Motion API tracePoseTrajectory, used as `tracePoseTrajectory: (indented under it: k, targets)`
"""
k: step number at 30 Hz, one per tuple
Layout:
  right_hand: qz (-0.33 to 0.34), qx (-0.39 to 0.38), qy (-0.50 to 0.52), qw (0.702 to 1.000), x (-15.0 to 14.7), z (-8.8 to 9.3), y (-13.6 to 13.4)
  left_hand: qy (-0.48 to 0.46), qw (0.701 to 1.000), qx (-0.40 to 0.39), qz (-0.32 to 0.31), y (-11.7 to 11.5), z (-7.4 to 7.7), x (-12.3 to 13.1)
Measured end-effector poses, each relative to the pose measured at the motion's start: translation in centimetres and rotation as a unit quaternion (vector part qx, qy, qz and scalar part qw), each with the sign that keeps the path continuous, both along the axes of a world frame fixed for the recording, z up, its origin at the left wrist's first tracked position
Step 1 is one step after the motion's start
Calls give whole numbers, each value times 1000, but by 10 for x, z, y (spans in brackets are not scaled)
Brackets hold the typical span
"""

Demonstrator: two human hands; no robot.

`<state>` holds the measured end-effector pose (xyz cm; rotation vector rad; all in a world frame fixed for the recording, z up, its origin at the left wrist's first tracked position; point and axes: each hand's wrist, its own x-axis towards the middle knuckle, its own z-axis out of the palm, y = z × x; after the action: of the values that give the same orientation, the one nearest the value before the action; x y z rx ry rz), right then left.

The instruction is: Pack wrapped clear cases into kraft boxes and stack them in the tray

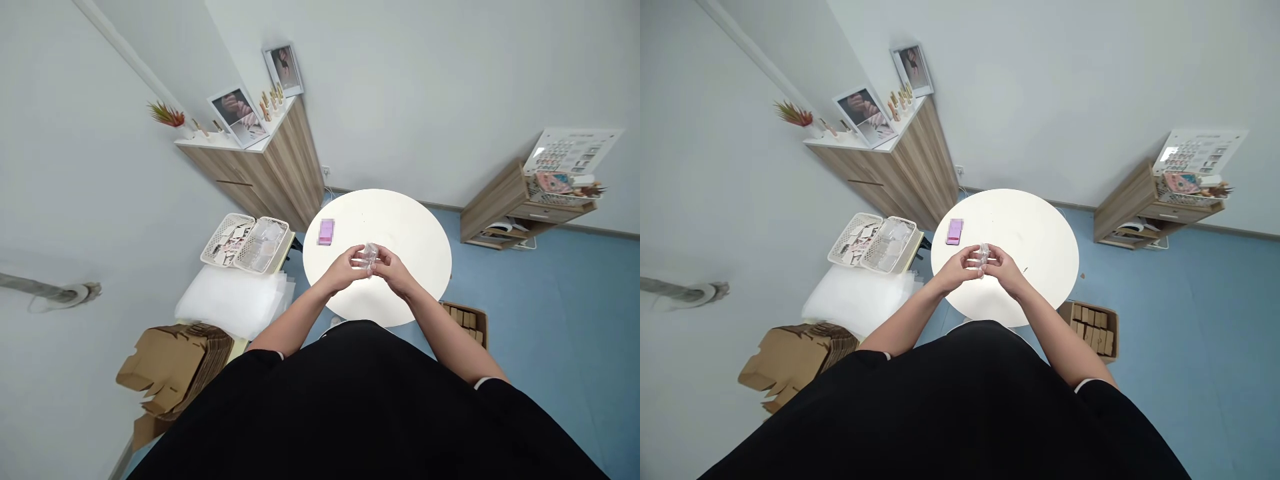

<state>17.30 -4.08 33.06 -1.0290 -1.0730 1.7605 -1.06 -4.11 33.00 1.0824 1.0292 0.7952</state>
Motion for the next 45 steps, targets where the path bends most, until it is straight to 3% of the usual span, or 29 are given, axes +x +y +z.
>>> tracePoseTrajectory:
  k: [8, 13, 16, 18, 20, 23, 25, 30, 34, 40, 45]
  targets:
    - [-17, -45, 8, 999, -11, -3, 7, 6, 999, -26, -20, 12, 6, -11]
    - [-5, -71, 68, 995, -6, -18, 9, -57, 990, -114, -60, 22, 6, -30]
    - [20, -91, 136, 986, -1, -30, 10, -120, 973, -183, -80, 31, -2, -45]
    - [18, -115, 168, 979, 1, -41, 10, -141, 964, -216, -59, 35, -15, -49]
    - [-3, -131, 182, 975, 3, -53, 9, -131, 968, -214, -3, 36, -32, -46]
    - [-37, -143, 181, 972, 4, -75, 8, -49, 985, -138, 95, 35, -61, -31]
    - [-53, -151, 162, 974, 7, -93, 8, 29, 990, -84, 114, 37, -79, -21]
    - [-115, -193, -21, 974, 18, -155, 8, 137, 988, -63, 29, 62, -131, -12]
    - [-81, -220, -168, 958, 14, -210, 1, 199, 975, -79, -63, 84, -190, -10]
    - [5, -255, -383, 888, -6, -274, -12, 295, 937, -123, -141, 86, -279, -4]
    - [48, -246, -490, 835, -13, -305, -18, 342, 912, -152, -167, 74, -323, 1]
